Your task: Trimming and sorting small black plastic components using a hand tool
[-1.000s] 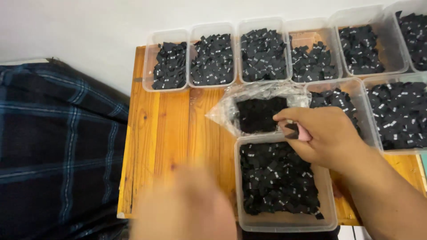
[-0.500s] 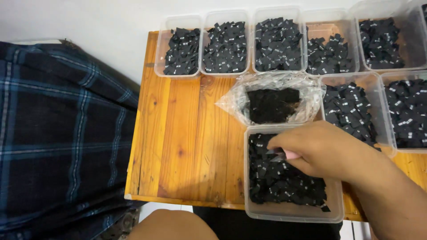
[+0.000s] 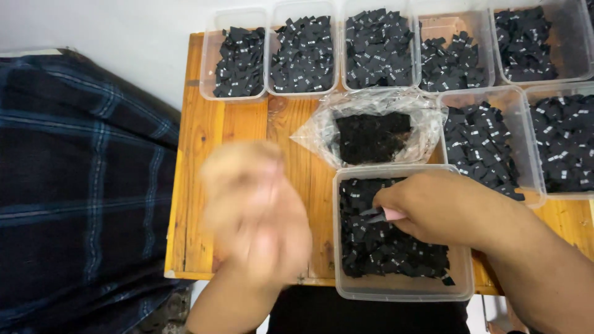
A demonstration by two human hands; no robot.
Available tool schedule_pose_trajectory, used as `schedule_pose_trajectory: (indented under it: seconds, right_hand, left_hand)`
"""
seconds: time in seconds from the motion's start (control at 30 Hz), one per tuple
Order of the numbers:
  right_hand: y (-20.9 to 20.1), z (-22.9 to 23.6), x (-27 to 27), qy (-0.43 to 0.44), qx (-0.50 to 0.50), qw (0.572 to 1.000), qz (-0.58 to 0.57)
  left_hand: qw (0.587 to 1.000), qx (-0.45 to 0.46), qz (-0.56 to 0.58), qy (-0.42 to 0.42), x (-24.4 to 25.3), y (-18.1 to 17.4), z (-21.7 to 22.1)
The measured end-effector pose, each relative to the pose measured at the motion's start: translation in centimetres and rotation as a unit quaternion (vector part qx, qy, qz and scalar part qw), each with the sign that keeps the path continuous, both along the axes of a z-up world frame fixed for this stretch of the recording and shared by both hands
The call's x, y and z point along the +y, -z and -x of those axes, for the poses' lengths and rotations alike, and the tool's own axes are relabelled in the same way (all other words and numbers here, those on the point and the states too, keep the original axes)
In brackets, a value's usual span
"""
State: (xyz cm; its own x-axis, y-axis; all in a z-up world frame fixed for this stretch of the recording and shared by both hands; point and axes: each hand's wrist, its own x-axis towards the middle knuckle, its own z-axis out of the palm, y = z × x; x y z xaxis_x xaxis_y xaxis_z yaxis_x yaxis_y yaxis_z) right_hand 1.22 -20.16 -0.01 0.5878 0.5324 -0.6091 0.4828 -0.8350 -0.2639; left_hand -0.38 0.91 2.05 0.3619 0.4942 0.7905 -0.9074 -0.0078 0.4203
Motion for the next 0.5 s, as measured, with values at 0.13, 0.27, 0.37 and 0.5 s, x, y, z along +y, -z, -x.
schedule_pose_trajectory:
  seconds: [0.13, 0.27, 0.37, 0.5]
  right_hand:
    - [0.3, 0.0, -0.2, -0.014, -0.022, 1.000, 0.010]
    - [1.4, -0.1, -0.9, -0.033, -0.041, 0.999, -0.006]
    - [0.7, -0.3, -1.1, 0.001, -0.003, 0.999, -0.039]
    - [0.3, -0.1, -1.4, 0.011, -0.039, 0.983, -0.177]
  left_hand:
    - [0.988, 0.116, -0.095, 0.025, 0.2, 2.5, -2.1]
    - [0.979, 0.154, -0.123, 0.057, 0.4, 3.0, -2.2]
    - [0.975, 0.116, -0.145, 0.119, 0.5, 4.7, -3.3]
    - [0.956, 0.151, -0.203, 0.150, 0.8, 2.7, -2.4]
